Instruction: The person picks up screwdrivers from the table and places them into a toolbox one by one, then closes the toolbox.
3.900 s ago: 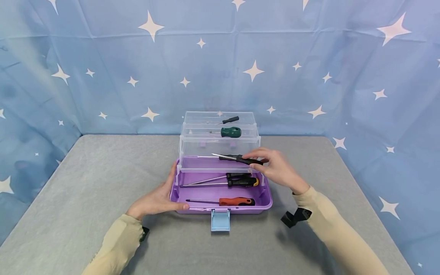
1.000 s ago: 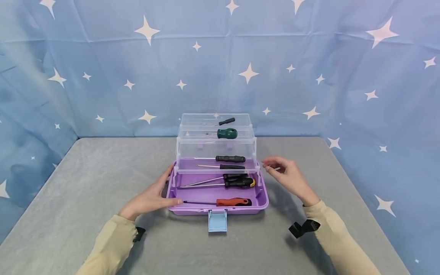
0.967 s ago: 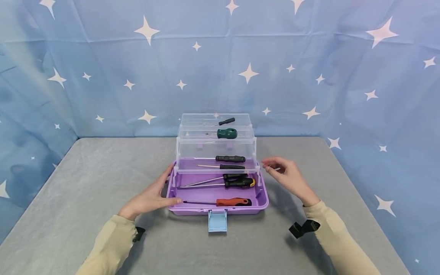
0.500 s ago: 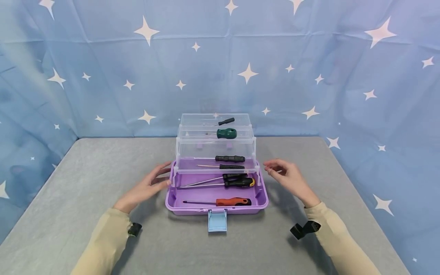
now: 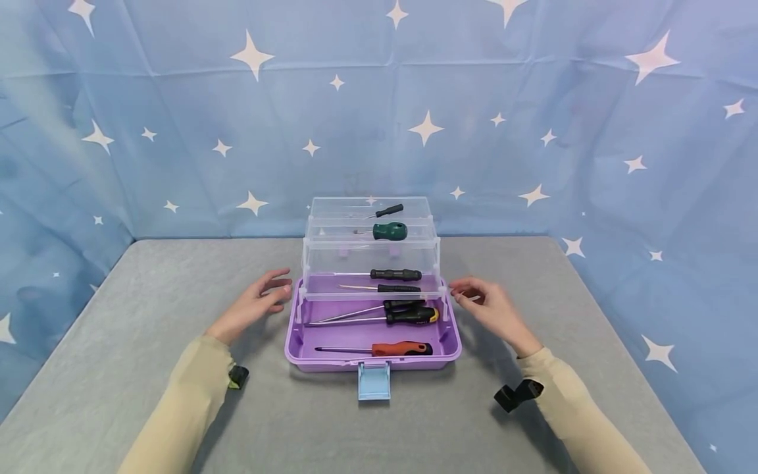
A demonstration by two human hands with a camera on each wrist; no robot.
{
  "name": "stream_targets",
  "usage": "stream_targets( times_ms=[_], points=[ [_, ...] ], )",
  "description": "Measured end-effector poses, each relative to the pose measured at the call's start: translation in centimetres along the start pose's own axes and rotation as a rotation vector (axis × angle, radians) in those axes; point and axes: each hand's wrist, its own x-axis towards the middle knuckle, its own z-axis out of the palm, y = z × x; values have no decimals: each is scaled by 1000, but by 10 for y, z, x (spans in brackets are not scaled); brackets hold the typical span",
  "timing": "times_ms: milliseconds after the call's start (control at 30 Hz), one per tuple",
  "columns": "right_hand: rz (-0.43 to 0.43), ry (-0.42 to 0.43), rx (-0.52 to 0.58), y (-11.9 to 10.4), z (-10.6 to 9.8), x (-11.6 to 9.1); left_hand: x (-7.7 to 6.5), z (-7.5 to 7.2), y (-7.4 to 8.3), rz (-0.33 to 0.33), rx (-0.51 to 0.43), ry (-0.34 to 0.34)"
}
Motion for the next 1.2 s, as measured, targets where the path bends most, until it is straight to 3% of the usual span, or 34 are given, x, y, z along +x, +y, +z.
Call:
stream_targets(
  times_ms=[433, 567, 800, 1033, 1200],
  points=[
    [39, 19, 37, 5, 6, 3, 54, -4, 16, -59, -65, 33],
    [54, 20, 32, 9, 6, 10, 63, -5, 18, -115, -33, 7],
    [94, -13, -7, 20, 5, 31, 69, -5, 19, -172, -98, -41],
    [186, -50, 181, 33, 5, 58, 73, -5, 17, -182, -142, -59],
    [246, -83, 325, 39, 5, 74, 77, -4, 15, -190, -147, -35]
  ],
)
